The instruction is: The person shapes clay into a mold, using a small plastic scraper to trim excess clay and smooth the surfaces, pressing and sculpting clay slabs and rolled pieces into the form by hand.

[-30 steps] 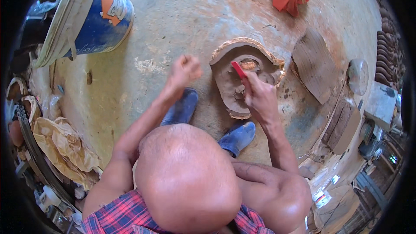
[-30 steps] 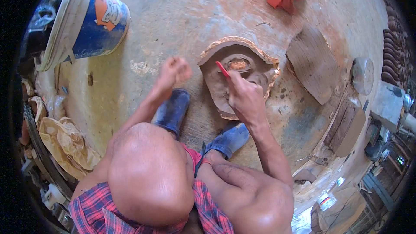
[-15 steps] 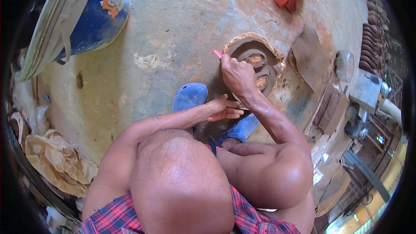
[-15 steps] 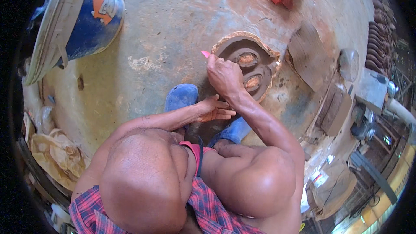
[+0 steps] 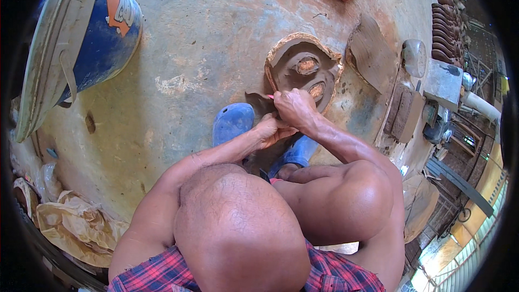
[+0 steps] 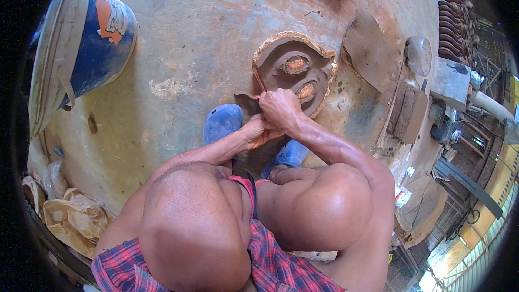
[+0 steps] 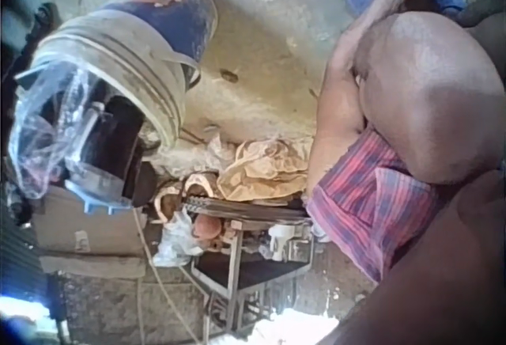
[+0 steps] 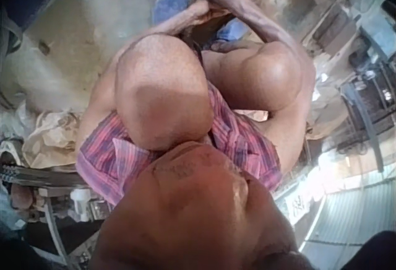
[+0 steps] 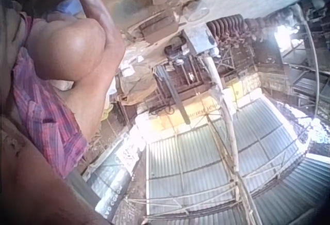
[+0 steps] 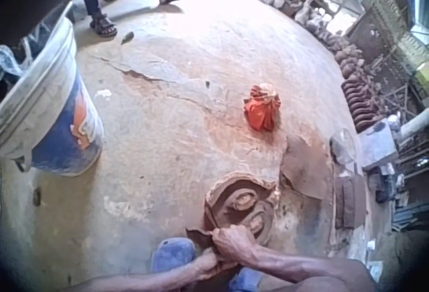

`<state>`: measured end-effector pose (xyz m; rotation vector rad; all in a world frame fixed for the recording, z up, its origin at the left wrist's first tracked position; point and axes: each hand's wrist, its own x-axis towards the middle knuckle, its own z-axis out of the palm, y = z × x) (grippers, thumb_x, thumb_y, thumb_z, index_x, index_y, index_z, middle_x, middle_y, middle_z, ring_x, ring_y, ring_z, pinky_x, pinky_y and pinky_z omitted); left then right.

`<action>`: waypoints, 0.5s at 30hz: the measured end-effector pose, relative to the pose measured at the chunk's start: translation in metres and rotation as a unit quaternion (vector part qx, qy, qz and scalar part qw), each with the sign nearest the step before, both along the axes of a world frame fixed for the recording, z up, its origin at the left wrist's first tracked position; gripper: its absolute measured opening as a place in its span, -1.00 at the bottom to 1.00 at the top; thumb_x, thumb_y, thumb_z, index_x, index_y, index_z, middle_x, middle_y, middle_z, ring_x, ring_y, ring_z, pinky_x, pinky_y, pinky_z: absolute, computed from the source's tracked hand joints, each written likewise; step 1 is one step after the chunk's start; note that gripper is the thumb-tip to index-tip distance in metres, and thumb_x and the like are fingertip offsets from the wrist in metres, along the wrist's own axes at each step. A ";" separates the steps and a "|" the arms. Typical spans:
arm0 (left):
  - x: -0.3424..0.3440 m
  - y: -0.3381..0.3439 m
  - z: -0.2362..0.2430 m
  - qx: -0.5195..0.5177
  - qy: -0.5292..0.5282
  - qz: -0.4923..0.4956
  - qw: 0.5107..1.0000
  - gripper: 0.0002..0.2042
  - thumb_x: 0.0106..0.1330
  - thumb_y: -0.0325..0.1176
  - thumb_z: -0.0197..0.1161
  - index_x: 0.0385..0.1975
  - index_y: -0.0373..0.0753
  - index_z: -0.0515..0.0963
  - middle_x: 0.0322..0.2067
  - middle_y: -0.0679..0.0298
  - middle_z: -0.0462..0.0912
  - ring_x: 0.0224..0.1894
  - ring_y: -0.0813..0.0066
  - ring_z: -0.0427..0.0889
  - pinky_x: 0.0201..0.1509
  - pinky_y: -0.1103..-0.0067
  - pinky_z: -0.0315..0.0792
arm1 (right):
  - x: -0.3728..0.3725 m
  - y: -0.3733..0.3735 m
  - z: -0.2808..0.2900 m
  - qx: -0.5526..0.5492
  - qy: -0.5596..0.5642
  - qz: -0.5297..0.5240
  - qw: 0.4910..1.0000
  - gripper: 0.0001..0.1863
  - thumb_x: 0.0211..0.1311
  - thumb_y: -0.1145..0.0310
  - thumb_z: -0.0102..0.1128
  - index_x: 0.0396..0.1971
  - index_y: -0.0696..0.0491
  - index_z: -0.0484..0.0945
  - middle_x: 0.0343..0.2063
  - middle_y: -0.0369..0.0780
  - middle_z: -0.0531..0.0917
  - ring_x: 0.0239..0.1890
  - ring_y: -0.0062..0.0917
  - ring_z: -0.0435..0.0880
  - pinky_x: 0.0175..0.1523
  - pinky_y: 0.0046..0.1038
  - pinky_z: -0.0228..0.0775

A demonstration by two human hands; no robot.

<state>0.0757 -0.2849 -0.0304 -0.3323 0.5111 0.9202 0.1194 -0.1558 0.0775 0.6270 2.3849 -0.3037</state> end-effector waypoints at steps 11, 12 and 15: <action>0.000 -0.001 -0.006 -0.071 -0.052 0.007 0.996 -0.75 0.58 -0.45 0.04 0.13 -0.40 0.48 0.02 -0.02 0.67 0.08 0.12 0.73 0.22 0.25 0.69 | 0.016 -0.002 0.045 -0.103 -0.204 0.003 0.974 -0.79 0.27 0.33 0.26 -0.22 0.04 0.82 -0.25 -0.07 0.83 -0.12 -0.18 0.85 -0.08 -0.20 0.73; -0.004 0.001 -0.003 -0.113 -0.075 0.020 0.991 -0.74 0.60 -0.42 0.00 0.13 -0.43 0.46 0.00 -0.05 0.66 0.09 0.05 0.72 0.23 0.21 0.68 | 0.016 0.003 0.057 -0.102 -0.204 0.001 0.974 -0.79 0.27 0.33 0.26 -0.22 0.04 0.82 -0.25 -0.07 0.83 -0.12 -0.18 0.85 -0.08 -0.20 0.73; -0.018 0.000 0.018 -0.131 0.052 -0.015 0.990 -0.71 0.59 -0.44 -0.01 0.19 -0.44 0.38 0.03 -0.15 0.62 0.10 -0.09 0.71 0.31 0.24 0.64 | 0.045 0.021 0.084 -0.084 -0.104 -0.198 0.971 -0.78 0.36 0.36 0.20 -0.10 0.05 0.74 -0.28 0.02 0.78 -0.21 -0.12 0.81 -0.10 -0.16 0.64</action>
